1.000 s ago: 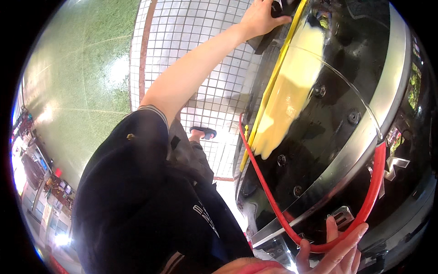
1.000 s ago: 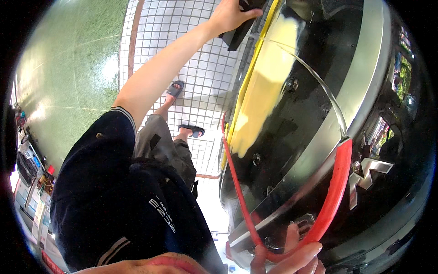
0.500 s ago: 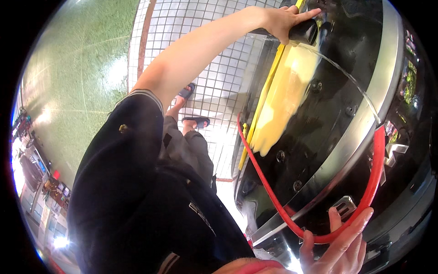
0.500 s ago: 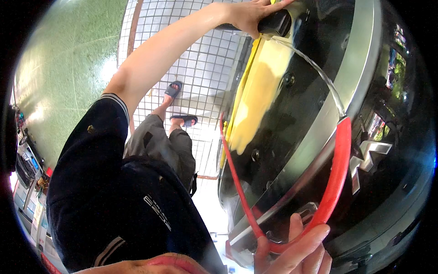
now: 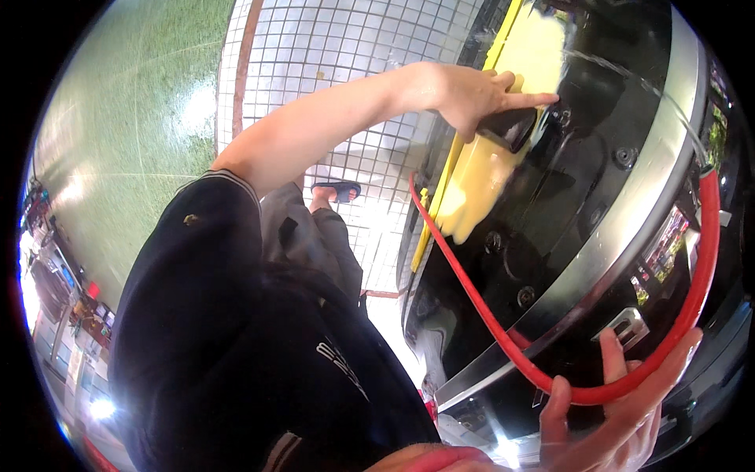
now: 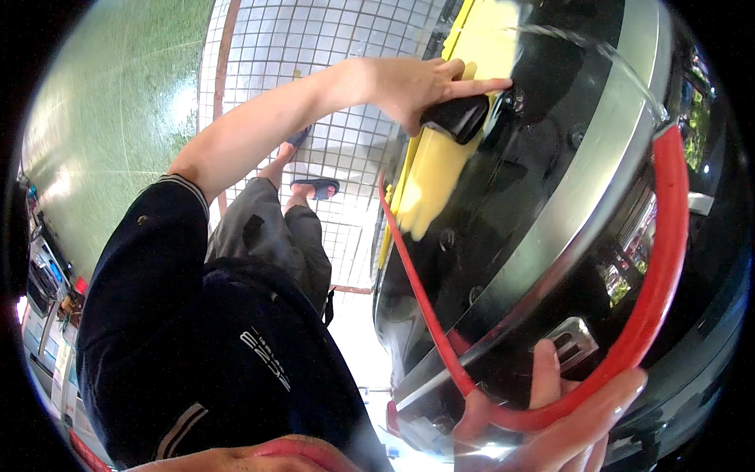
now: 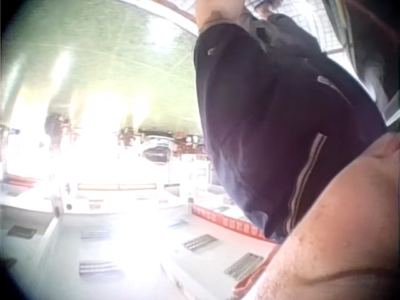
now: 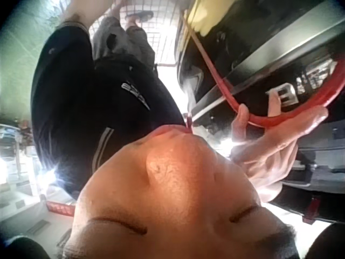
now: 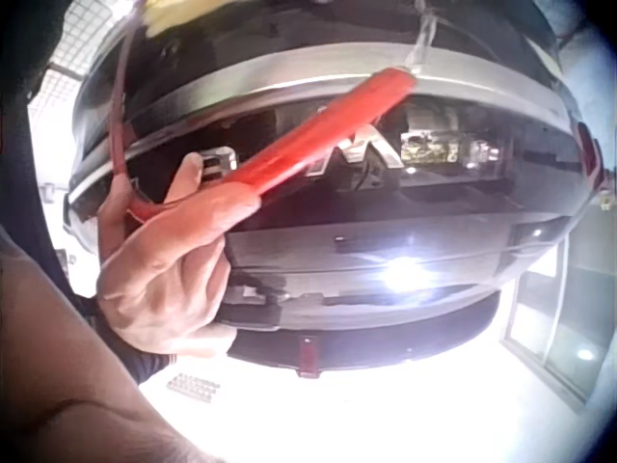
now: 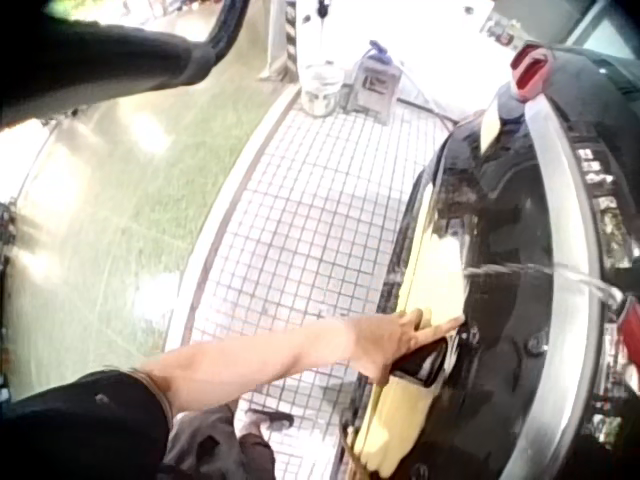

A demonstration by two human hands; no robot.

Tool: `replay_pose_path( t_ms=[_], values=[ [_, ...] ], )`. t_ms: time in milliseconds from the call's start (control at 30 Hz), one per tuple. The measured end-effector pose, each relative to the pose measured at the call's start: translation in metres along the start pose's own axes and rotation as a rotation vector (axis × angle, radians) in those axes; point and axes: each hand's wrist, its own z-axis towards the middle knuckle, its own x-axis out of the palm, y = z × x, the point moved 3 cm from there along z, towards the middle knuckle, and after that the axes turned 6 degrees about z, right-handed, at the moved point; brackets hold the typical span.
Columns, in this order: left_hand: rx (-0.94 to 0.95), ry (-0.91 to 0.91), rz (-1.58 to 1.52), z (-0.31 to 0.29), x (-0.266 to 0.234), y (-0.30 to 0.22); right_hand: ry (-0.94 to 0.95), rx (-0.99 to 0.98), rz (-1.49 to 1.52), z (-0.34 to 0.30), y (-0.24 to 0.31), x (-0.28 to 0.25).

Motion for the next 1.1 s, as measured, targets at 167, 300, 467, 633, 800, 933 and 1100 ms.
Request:
replay_pose_path(
  t_ms=[167, 300, 467, 633, 800, 933, 1100],
  values=[
    [-0.018, 0.044, -0.009, -0.021, 0.034, -0.025, 0.042, 0.069, 0.040, -0.005, 0.001, 0.011],
    [-0.049, 0.117, -0.022, -0.041, 0.065, -0.039, -0.020, 0.004, -0.018, -0.015, -0.019, 0.029],
    [0.002, 0.133, 0.117, -0.073, 0.098, -0.071, -0.149, 0.017, 0.131, -0.016, -0.047, 0.043],
    [-0.063, 0.066, 0.260, -0.128, 0.125, -0.060, -0.242, -0.063, 0.232, 0.019, -0.054, 0.076],
    [-0.195, -0.134, 0.268, -0.195, 0.099, -0.014, -0.342, -0.100, 0.186, 0.028, -0.034, 0.088],
    [-0.375, -0.171, 0.023, -0.278, 0.098, 0.063, -0.360, 0.019, 0.075, -0.003, -0.012, 0.085],
    [-0.805, -0.069, 0.041, -0.492, 0.156, 0.170, -0.414, 0.101, 0.201, -0.048, 0.043, 0.122]
  ],
)
